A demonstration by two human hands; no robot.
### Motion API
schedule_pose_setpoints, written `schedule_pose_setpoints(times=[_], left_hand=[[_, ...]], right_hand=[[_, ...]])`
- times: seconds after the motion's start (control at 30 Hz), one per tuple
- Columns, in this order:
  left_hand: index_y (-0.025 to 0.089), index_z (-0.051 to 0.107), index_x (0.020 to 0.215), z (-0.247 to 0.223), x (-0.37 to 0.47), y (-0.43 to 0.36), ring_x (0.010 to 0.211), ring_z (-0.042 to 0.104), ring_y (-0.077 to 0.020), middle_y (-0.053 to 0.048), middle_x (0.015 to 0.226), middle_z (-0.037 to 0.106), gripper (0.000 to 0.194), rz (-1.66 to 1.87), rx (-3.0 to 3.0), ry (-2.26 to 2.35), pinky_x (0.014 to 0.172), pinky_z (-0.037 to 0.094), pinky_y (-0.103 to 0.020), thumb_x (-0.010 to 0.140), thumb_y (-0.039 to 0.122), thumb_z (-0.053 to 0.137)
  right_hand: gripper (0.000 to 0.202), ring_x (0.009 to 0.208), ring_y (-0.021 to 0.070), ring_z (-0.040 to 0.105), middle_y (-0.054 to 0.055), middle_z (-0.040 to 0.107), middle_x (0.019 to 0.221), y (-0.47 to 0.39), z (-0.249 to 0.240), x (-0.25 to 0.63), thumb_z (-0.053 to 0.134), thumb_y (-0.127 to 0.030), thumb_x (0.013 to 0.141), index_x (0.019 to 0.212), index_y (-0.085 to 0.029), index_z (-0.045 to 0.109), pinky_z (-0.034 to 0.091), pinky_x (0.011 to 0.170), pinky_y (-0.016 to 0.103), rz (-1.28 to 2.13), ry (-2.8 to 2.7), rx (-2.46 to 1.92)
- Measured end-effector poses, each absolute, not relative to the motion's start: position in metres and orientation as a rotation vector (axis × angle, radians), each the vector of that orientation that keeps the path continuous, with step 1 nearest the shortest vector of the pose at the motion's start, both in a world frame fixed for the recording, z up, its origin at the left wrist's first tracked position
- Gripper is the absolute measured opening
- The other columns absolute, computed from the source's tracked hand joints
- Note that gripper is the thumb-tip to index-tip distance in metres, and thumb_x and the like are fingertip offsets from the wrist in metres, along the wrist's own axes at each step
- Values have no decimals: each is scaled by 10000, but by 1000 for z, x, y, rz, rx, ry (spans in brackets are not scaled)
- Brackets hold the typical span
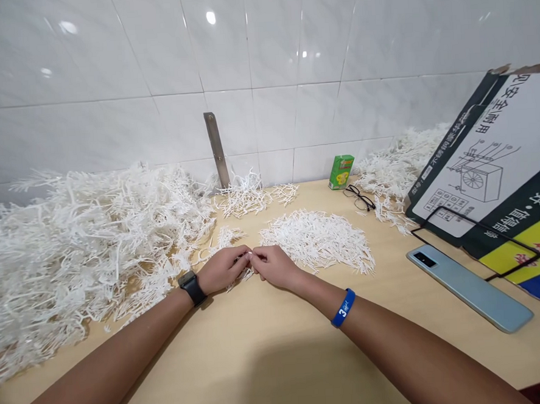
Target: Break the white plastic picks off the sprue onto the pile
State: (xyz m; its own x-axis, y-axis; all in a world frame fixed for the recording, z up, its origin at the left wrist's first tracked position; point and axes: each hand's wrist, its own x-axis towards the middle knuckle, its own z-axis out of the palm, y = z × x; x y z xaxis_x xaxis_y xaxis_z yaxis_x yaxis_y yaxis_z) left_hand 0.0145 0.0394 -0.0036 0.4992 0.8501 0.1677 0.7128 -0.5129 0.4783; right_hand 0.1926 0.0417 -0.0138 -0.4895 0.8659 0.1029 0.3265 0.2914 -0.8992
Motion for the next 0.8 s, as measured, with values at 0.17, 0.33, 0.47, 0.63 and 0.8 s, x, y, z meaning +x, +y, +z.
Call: schedule_pose_setpoints(times=[0.17,0.33,0.47,0.63,0.8], left_hand=[[200,564,830,-4,14,40,694,558,-162,-18,755,639,313,549,2412,1301,647,382,-271,960,354,324],[208,580,899,-5,13,40,738,581,-170,-22,805,660,295,557,2417,1284,678,394,-274,960,353,330],[206,585,906,-5,14,40,736,584,-171,-23,800,660,299,545,2418,1289,671,397,-274,958,348,327],[205,576,895,-4,14,41,727,583,-169,-19,794,660,280,540,2417,1295,667,393,-274,954,335,336],[206,579,884,-4,15,40,731,579,-172,-19,796,659,270,561,2411,1298,662,387,-278,943,322,342]], right_hand=[[351,426,77,461,-39,497,495,42,-13,193,449,-362,911,617,-176,502,352,479,207,1154,-1975,-1057],[343,432,80,454,-43,476,494,42,-13,193,454,-360,903,614,-179,489,342,477,208,1138,-1983,-1066],[360,446,84,461,-42,474,494,43,-15,193,442,-363,909,600,-181,477,350,503,217,1115,-1998,-1059],[352,476,90,480,-39,479,502,44,-17,193,432,-358,914,615,-181,485,352,517,216,1073,-2031,-1067],[343,476,93,463,-38,487,509,42,-14,193,431,-354,912,618,-184,479,345,510,222,1055,-2038,-1091]])
